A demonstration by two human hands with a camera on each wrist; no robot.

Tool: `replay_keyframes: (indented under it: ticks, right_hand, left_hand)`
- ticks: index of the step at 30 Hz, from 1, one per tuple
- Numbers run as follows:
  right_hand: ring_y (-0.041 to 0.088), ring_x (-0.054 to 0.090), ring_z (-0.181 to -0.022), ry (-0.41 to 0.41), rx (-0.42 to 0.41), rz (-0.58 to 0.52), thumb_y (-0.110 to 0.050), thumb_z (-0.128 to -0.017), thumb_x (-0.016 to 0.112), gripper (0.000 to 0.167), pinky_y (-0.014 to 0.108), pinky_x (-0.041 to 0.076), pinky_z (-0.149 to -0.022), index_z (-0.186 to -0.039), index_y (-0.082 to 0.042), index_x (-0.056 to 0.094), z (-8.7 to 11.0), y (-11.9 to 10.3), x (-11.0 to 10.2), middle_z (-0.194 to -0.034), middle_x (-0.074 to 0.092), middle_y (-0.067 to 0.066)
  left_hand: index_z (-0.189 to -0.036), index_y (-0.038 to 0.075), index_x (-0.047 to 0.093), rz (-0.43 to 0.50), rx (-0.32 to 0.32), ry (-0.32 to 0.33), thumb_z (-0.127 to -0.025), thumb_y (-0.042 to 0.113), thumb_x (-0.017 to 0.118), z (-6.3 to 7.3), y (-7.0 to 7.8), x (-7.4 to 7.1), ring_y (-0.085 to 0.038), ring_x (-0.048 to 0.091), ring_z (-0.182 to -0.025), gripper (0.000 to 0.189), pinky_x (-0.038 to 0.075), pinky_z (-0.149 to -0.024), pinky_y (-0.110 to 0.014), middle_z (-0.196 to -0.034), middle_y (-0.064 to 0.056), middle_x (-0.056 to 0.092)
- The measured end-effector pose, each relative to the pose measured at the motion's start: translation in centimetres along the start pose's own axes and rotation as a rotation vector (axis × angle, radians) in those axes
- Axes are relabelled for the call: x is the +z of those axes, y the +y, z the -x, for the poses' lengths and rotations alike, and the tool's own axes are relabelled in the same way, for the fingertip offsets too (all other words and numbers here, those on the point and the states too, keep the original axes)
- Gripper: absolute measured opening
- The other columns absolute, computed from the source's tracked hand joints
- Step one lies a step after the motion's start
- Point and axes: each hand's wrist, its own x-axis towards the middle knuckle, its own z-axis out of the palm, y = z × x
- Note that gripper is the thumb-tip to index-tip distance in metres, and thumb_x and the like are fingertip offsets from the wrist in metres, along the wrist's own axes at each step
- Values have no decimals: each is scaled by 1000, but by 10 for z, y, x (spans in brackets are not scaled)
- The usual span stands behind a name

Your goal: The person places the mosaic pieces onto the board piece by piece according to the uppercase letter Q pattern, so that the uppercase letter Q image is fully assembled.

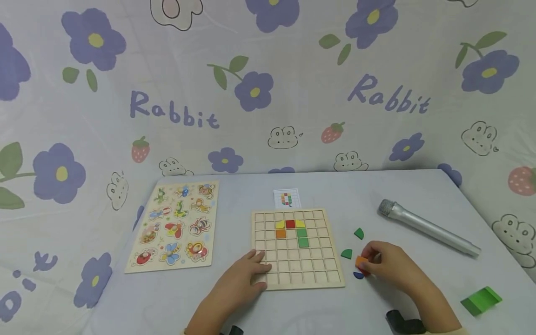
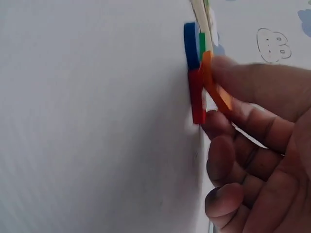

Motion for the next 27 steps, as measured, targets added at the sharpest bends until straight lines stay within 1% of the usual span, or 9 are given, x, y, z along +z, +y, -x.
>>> replay_keyframes:
  ticks: [3,5,8,9,12,15,19,22,27]
  right_hand:
    - [18,63,-80,20,-9,-25,-15,-98,81,12,31,53,-65,-103,-11,70,2,-8,0,-92,71,1]
    - [18,62,-79,50,-42,-25,-14,-99,79,11,29,52,-62,-105,-11,71,2,-16,0,-94,71,2]
    - [18,60,-76,85,-87,-31,-14,-100,78,12,28,51,-56,-110,-11,72,0,-36,2,-97,71,3]
    - [18,59,-77,89,-102,-33,-13,-101,77,12,28,51,-57,-112,-12,72,-3,-44,3,-99,71,3]
    - [18,59,-81,87,-147,-42,-13,-103,75,10,29,51,-62,-113,-14,74,-16,-70,15,-102,73,2]
    - [19,57,-87,73,-207,-44,-13,-103,75,7,30,52,-70,-110,-16,75,-35,-97,33,-104,73,0]
    - [18,60,-90,38,-263,-48,-13,-102,76,5,34,56,-81,-105,-17,75,-58,-122,58,-102,73,-2]
    - [17,61,-90,21,-280,-43,-12,-101,77,6,35,56,-85,-102,-17,75,-70,-131,72,-101,74,-3]
    - [17,59,-85,1,-279,-26,-12,-101,77,7,33,52,-79,-99,-18,74,-78,-136,85,-98,73,-4]
  left_hand:
    - [-139,15,76,-1,0,0,-95,17,84,0,1,0,-35,38,-163,46,37,-130,-60,-169,-5,52]
    - [-139,15,76,0,-2,1,-95,17,84,0,1,-1,-35,38,-163,46,37,-130,-59,-168,-5,52]
    - [-139,15,76,-1,-6,1,-95,17,84,0,2,-1,-34,38,-163,45,37,-130,-59,-168,-5,52]
    - [-139,15,76,-3,-6,1,-95,17,84,0,2,-1,-34,38,-163,45,37,-130,-59,-168,-4,52]
    - [-139,15,76,-4,-5,1,-95,17,84,0,2,-1,-34,39,-163,45,38,-130,-59,-168,-4,52]
    - [-139,15,76,0,1,4,-94,16,84,0,0,-1,-35,39,-163,45,38,-129,-60,-168,-5,53]
    - [-138,15,77,1,16,6,-94,17,85,-1,-3,0,-36,40,-162,45,38,-129,-60,-167,-6,54]
    - [-138,16,77,-10,24,8,-94,17,85,-2,-5,1,-36,40,-162,45,39,-129,-59,-166,-6,54]
    - [-138,16,77,-21,22,12,-94,17,85,-2,-6,2,-35,40,-162,45,39,-129,-59,-166,-4,55]
